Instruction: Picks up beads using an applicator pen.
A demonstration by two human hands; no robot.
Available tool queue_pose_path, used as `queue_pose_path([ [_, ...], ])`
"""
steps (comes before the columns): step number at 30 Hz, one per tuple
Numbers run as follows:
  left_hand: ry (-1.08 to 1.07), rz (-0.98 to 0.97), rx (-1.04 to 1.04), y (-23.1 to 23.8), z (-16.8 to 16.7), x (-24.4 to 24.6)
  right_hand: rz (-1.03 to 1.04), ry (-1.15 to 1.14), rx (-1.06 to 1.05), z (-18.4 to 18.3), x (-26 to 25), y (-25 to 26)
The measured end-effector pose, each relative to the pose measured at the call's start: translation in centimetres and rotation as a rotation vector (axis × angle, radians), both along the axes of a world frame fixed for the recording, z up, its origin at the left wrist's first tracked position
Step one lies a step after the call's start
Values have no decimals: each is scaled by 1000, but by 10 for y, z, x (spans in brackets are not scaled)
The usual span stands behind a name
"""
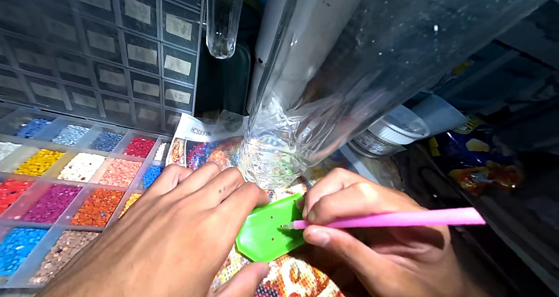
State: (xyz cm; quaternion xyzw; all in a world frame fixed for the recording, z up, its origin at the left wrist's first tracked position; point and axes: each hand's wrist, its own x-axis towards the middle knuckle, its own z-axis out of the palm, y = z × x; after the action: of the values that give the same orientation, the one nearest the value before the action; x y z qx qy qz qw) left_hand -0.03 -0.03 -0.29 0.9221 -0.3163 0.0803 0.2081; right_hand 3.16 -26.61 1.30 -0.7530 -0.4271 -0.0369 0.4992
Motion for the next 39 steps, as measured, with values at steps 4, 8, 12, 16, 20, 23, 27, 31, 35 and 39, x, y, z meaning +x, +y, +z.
queue_pose_path([
  [4,-6,-33,-22,0,-1,1,-74,-15,-20,1,2,0],
  [8,-1,-35,-6,1,1,0,-93,1,12,4,4,-2],
  [12,12,-36,-1,1,1,0,-38,28,-25,3,4,0],
  [16,8,-38,-8,1,0,0,-50,22,-39,2,3,0],
  [20,5,-34,-20,0,0,0,-62,15,-52,2,2,2],
  [23,0,-38,-20,0,0,0,-66,12,-62,2,1,3],
  [27,-3,-41,-30,0,0,0,-54,4,-82,2,1,4],
  [31,-7,-40,-32,0,0,-1,-53,1,-70,2,1,3],
  [35,-11,-27,-20,0,-1,-1,-21,16,0,4,-1,2],
  [39,-69,15,-21,0,-5,-1,116,113,63,2,-11,1],
])
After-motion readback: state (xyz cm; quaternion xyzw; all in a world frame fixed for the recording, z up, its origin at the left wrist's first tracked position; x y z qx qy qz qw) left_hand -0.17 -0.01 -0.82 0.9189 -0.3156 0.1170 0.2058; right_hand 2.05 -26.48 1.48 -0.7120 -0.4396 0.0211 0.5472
